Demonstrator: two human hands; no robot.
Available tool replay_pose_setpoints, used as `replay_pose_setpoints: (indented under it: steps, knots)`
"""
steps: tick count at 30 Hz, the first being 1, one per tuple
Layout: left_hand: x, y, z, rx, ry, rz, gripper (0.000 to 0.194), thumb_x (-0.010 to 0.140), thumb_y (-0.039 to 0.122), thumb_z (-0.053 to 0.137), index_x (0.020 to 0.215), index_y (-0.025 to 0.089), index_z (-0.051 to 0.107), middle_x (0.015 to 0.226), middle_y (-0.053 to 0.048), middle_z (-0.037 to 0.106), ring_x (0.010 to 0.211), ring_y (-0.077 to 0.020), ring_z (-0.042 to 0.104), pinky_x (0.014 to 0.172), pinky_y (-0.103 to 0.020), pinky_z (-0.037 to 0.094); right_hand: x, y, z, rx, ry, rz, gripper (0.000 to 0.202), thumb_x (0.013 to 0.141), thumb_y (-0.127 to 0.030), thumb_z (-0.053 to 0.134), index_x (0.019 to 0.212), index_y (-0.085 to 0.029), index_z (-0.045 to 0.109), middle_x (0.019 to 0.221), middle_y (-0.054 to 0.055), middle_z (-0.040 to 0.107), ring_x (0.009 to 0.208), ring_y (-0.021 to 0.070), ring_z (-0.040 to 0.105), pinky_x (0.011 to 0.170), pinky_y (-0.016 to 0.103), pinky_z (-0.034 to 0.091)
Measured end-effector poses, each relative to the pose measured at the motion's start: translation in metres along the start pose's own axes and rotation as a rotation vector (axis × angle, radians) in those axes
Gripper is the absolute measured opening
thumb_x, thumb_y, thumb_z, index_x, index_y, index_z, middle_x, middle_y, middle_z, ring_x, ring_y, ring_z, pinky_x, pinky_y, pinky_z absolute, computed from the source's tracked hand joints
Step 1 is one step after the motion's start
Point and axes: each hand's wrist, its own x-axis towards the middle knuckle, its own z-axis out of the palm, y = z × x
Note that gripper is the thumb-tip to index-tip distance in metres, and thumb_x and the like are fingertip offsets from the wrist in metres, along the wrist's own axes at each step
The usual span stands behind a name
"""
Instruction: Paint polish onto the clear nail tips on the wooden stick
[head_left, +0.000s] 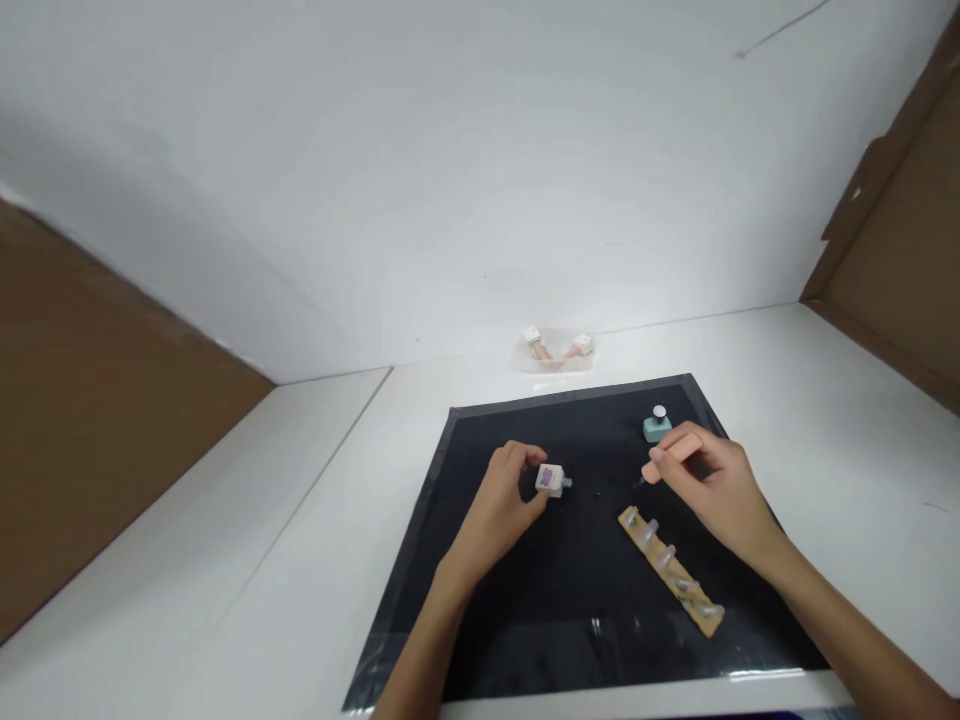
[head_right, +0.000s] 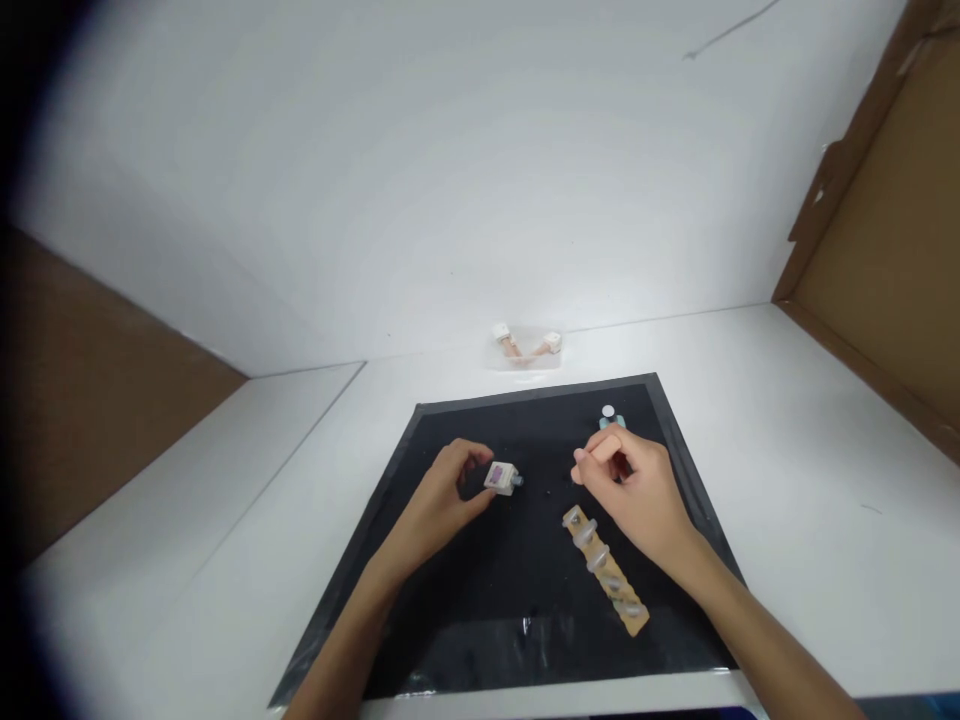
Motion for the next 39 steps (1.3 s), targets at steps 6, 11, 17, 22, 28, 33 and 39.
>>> replay_pose_setpoints:
  steps: [6, 11, 17, 22, 28, 33, 39]
  knots:
    - [0.000, -0.017, 0.003, -0.066, -0.120, -0.057, 0.032, 0.066, 0.016, 0.061, 0.098, 0.020, 0.059, 0.102, -0.006, 0.062, 0.101, -0.0254, 0.053, 0.093, -0.043, 0.038, -0.002, 0.003, 0.005, 0.046, -0.064, 0.039, 0.024, 0.081, -0.029, 0.060, 0.059, -0.019, 0.061, 0.069, 0.004, 0.066, 0.068, 0.0174, 0.061, 0.055, 0.027, 0.046]
    - [0.003, -0.009, 0.004, -0.329, -0.143, -0.097, 0.021, 0.069, 0.023, 0.063, 0.089, 0.017, 0.060, 0.087, -0.003, 0.061, 0.086, -0.0194, 0.057, 0.086, -0.037, 0.042, -0.001, 0.007, 0.005, 0.085, -0.111, 0.070, 0.024, 0.079, -0.038, 0.063, 0.066, -0.019, 0.069, 0.079, 0.006, 0.066, 0.074, 0.0181, 0.061, 0.053, 0.025, 0.047]
    - [-0.001, 0.004, 0.008, -0.659, -0.025, -0.030, 0.029, 0.066, 0.024, 0.067, 0.094, 0.018, 0.062, 0.086, 0.000, 0.049, 0.075, -0.0119, 0.054, 0.070, -0.026, 0.047, -0.001, 0.011, 0.007, 0.135, -0.165, 0.146, 0.029, 0.077, -0.045, 0.063, 0.074, -0.017, 0.070, 0.084, 0.008, 0.068, 0.069, 0.0174, 0.060, 0.054, 0.027, 0.049]
    - [-0.004, 0.007, 0.007, -0.916, 0.108, -0.053, 0.050, 0.054, 0.023, 0.078, 0.099, 0.020, 0.057, 0.079, 0.001, 0.059, 0.073, -0.0126, 0.057, 0.067, -0.024, 0.047, -0.006, 0.005, 0.010, 0.161, -0.223, 0.153, 0.022, 0.078, -0.039, 0.063, 0.080, -0.018, 0.069, 0.080, 0.006, 0.070, 0.067, 0.0169, 0.062, 0.053, 0.025, 0.049]
    - [-0.007, 0.012, 0.005, -1.174, 0.140, -0.239, 0.043, 0.053, 0.040, 0.080, 0.085, 0.014, 0.065, 0.077, -0.004, 0.069, 0.067, -0.0135, 0.061, 0.065, -0.024, 0.047, -0.011, -0.003, 0.008, 0.250, -0.226, 0.086, 0.012, 0.080, -0.030, 0.063, 0.085, -0.021, 0.068, 0.071, 0.002, 0.067, 0.053, 0.0116, 0.059, 0.048, 0.021, 0.048]
    - [-0.009, 0.017, 0.004, -1.345, 0.093, -0.286, 0.044, 0.057, 0.041, 0.079, 0.089, 0.012, 0.068, 0.084, -0.009, 0.072, 0.071, -0.0154, 0.064, 0.068, -0.024, 0.048, -0.014, -0.008, 0.010, 0.199, -0.207, -0.068, 0.012, 0.083, -0.029, 0.061, 0.090, -0.023, 0.068, 0.068, 0.001, 0.068, 0.053, 0.0121, 0.060, 0.050, 0.022, 0.049]
    - [-0.010, 0.019, 0.003, -1.443, 0.046, -0.300, 0.039, 0.061, 0.036, 0.078, 0.090, 0.011, 0.069, 0.087, -0.010, 0.072, 0.076, -0.0171, 0.066, 0.072, -0.024, 0.049, -0.015, -0.010, 0.015, 0.071, -0.213, -0.354, 0.015, 0.087, -0.027, 0.056, 0.096, -0.023, 0.067, 0.082, 0.005, 0.071, 0.071, 0.0165, 0.066, 0.060, 0.025, 0.054]
